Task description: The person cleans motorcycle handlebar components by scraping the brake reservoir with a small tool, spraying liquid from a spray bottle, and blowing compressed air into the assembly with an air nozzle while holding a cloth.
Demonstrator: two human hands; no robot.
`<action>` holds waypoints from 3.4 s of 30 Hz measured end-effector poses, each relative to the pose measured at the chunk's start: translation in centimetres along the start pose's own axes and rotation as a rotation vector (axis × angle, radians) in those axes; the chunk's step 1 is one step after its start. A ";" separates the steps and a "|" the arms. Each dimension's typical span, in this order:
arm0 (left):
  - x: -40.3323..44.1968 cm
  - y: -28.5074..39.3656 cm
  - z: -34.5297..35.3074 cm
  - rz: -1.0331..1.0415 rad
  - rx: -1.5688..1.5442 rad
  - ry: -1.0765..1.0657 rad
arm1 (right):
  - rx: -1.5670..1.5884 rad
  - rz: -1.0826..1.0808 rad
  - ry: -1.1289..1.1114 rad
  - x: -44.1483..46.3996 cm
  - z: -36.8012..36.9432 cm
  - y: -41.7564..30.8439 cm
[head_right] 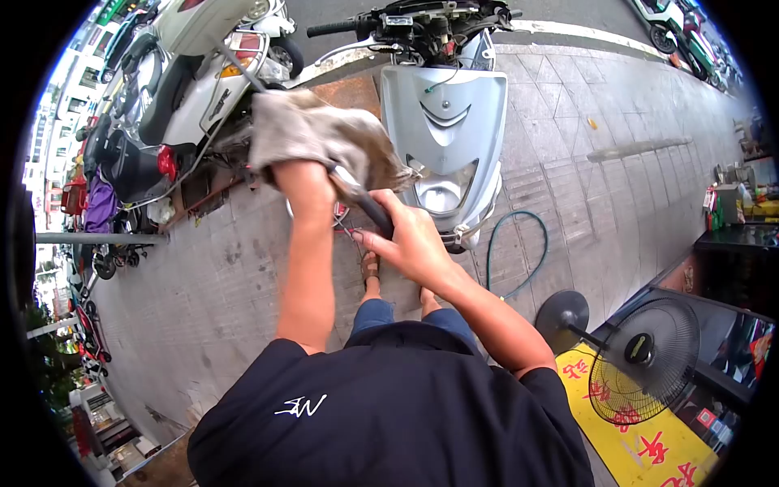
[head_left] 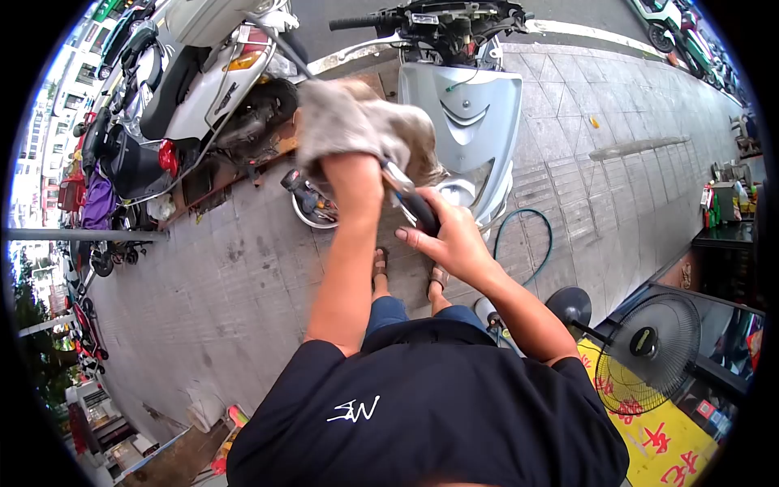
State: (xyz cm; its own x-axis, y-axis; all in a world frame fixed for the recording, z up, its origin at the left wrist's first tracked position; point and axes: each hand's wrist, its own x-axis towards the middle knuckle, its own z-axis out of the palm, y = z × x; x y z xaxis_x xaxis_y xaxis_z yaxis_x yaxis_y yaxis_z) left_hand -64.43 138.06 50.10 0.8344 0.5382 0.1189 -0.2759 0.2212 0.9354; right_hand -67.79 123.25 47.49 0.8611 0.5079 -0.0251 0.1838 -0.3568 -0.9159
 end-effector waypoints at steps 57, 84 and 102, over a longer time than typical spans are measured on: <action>24.6 -12.7 7.0 0.726 1.226 -0.415 | -0.535 0.030 0.461 36.0 -20.6 8.4; 24.7 -15.5 5.8 0.049 -0.045 0.083 | -0.195 0.042 -0.228 20.7 -34.8 26.0; 23.7 -16.2 9.8 0.635 1.200 -0.090 | -0.579 -0.110 -0.403 23.9 -33.3 18.2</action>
State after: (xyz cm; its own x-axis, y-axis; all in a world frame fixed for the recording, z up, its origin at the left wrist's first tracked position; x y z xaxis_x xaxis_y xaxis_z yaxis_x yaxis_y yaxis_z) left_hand -35.50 139.30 41.01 0.7609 0.2168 0.6115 -0.0781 -0.9050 0.4181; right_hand -28.07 102.77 43.53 0.6015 0.7751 -0.1937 0.5779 -0.5896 -0.5643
